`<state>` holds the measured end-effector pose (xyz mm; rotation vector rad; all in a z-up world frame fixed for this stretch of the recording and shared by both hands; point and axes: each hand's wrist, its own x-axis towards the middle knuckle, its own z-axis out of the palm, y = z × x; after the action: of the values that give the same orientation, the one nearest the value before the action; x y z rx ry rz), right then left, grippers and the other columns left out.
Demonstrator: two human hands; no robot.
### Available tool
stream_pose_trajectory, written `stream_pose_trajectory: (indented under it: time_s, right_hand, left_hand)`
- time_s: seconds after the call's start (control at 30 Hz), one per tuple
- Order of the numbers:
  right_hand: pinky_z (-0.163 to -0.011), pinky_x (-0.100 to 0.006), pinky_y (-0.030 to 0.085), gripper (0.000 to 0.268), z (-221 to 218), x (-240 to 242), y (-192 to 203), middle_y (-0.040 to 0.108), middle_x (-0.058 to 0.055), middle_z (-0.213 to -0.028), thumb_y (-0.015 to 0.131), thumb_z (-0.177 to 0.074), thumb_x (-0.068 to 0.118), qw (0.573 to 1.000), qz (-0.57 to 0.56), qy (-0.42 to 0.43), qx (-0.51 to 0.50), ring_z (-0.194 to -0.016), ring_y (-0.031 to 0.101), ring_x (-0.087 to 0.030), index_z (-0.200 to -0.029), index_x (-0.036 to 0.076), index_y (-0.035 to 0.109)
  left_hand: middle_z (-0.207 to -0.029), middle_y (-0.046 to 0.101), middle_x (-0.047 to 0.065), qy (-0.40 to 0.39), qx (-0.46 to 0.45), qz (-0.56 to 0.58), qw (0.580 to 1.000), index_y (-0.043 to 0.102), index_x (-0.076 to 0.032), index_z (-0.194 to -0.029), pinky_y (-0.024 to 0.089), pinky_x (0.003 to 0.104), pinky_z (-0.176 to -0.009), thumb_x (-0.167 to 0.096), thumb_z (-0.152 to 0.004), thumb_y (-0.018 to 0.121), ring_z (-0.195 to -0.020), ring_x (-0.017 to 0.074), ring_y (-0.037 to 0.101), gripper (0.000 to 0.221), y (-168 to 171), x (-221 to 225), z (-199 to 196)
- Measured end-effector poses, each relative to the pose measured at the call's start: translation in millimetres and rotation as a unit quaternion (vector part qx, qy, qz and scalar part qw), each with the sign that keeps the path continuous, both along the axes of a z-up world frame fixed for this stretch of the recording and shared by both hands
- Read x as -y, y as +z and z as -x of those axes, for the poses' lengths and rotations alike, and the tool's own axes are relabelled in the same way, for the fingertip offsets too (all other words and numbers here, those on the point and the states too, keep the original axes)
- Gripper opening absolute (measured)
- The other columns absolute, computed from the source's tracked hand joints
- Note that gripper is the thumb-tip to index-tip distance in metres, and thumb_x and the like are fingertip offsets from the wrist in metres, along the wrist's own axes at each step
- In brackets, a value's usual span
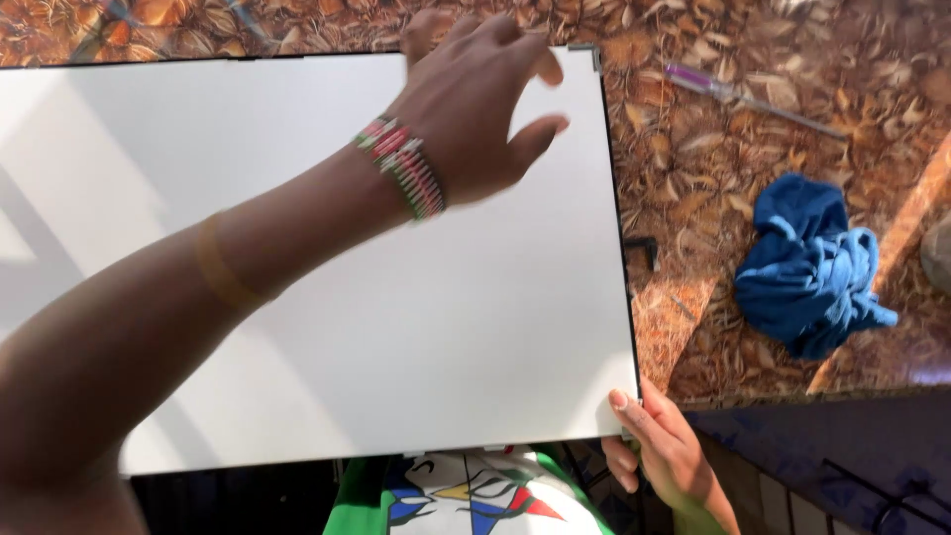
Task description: Inspecting and adjusting the corner brackets and clips of an LCD panel on a repair bench.
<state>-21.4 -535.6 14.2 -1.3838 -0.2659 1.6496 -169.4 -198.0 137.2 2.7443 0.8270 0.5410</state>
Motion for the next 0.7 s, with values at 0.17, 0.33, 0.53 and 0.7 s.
stream_pose_trajectory:
  time_s: [0.17,0.33,0.53,0.7]
  right_hand:
    - [-0.029,-0.028,0.033,0.035,28,8,21,0.041,-0.003,-0.070,0.051,-0.103,0.023,1.000,-0.007,-0.005,0.016,-0.044,0.033,-0.012,-0.130,0.001,0.055]
    - [-0.053,-0.033,0.053,0.055,10,22,15,0.068,-0.014,-0.066,0.044,-0.105,0.049,0.981,-0.129,0.129,0.069,-0.053,0.064,-0.022,-0.086,0.000,0.059]
    - [-0.065,-0.033,0.061,0.065,-35,-19,33,0.072,-0.017,-0.095,0.045,-0.101,0.045,0.961,-0.090,0.116,0.234,-0.075,0.073,-0.026,-0.140,-0.005,0.058]
    - [-0.058,-0.030,0.059,0.060,-62,-79,18,0.068,-0.014,-0.087,0.052,-0.102,0.042,0.940,-0.172,0.204,0.211,-0.068,0.069,-0.022,-0.142,-0.003,0.052]
  left_hand:
    - [-0.116,0.073,0.003,-0.092,-0.081,0.133,0.984,0.069,-0.016,-0.119,0.028,0.057,-0.104,-0.040,-0.097,0.065,-0.103,0.0253,0.066,0.033,84,126,110]
    - [-0.123,0.075,0.000,-0.183,-0.171,0.250,0.935,0.067,-0.024,-0.131,0.029,0.056,-0.106,-0.059,-0.101,0.054,-0.107,0.0178,0.069,0.048,30,220,202]
    - [-0.102,0.078,-0.006,-0.103,-0.019,0.540,0.835,0.073,-0.020,-0.110,0.044,0.035,-0.092,-0.055,-0.102,0.049,-0.090,0.0195,0.066,0.044,-33,287,149]
    - [-0.112,0.067,-0.005,0.036,0.106,0.766,0.633,0.065,-0.017,-0.135,0.047,0.023,-0.092,-0.031,-0.102,0.052,-0.099,0.0069,0.059,0.038,-113,315,67]
